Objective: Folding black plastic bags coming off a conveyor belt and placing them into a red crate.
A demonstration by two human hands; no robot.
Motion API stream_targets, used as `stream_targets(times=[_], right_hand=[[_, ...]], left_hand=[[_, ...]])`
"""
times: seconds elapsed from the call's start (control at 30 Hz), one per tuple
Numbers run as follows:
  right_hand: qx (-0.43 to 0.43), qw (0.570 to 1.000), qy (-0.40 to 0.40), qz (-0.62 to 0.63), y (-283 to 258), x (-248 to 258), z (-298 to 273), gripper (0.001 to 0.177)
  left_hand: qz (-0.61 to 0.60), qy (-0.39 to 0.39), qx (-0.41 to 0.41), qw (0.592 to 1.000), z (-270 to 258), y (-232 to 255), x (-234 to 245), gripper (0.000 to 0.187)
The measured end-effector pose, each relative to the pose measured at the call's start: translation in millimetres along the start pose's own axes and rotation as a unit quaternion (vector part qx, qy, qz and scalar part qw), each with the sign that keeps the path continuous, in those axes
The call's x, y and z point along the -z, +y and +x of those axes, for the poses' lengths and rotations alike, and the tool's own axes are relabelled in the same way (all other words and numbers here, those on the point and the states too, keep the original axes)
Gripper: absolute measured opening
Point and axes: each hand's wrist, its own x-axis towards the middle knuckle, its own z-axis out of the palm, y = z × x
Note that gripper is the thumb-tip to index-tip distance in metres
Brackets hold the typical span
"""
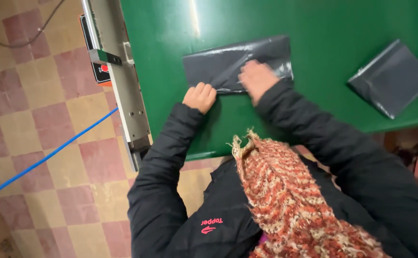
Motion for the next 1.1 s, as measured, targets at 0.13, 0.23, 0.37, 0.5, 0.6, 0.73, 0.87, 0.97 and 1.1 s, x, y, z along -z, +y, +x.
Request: stream_targets(times=[0.13,0.23,0.37,0.5,0.6,0.73,0.87,0.97,1.1], right_hand=[[0.060,0.987,0.026,0.144,-33.5,-80.5,-46.7,0.054],[0.042,0.965,0.037,0.257,-9.0,-129.9,-110.2,0.041],[-0.203,0.890,0.021,0.407,-27.5,-70.9,-117.6,0.036],[-0.403,0.820,0.053,0.403,-3.5,-60.4,-104.1,0.035],[-0.449,0.814,0.002,0.369,11.0,-96.1,-112.5,0.033],[-0.480,0.709,0.005,0.517,7.1,-109.7,-123.9,0.031],[-0.480,0.664,0.173,0.546,16.9,-50.6,-152.0,0.036],[-0.406,0.728,0.358,0.420,49.0,5.2,-192.8,0.045],[-0.374,0.808,0.413,0.194,113.8,78.9,-248.0,0.046]], left_hand=[[-0.232,-0.132,-0.053,0.962,37.8,29.7,27.4,0.016],[-0.497,-0.138,-0.075,0.854,67.2,25.2,-14.3,0.026],[-0.736,-0.331,0.298,0.509,106.2,3.8,-23.8,0.065],[-0.491,-0.167,0.270,0.811,115.0,12.3,-12.8,0.055],[-0.298,-0.028,0.249,0.921,113.9,36.1,-15.3,0.056],[-0.146,0.088,0.220,0.960,118.7,71.4,7.4,0.038],[-0.329,0.096,0.058,0.938,136.5,96.7,11.6,0.023],[-0.468,0.101,-0.081,0.874,178.8,159.7,57.2,0.022],[-0.481,0.130,0.051,0.865,271.6,249.8,17.3,0.031]])
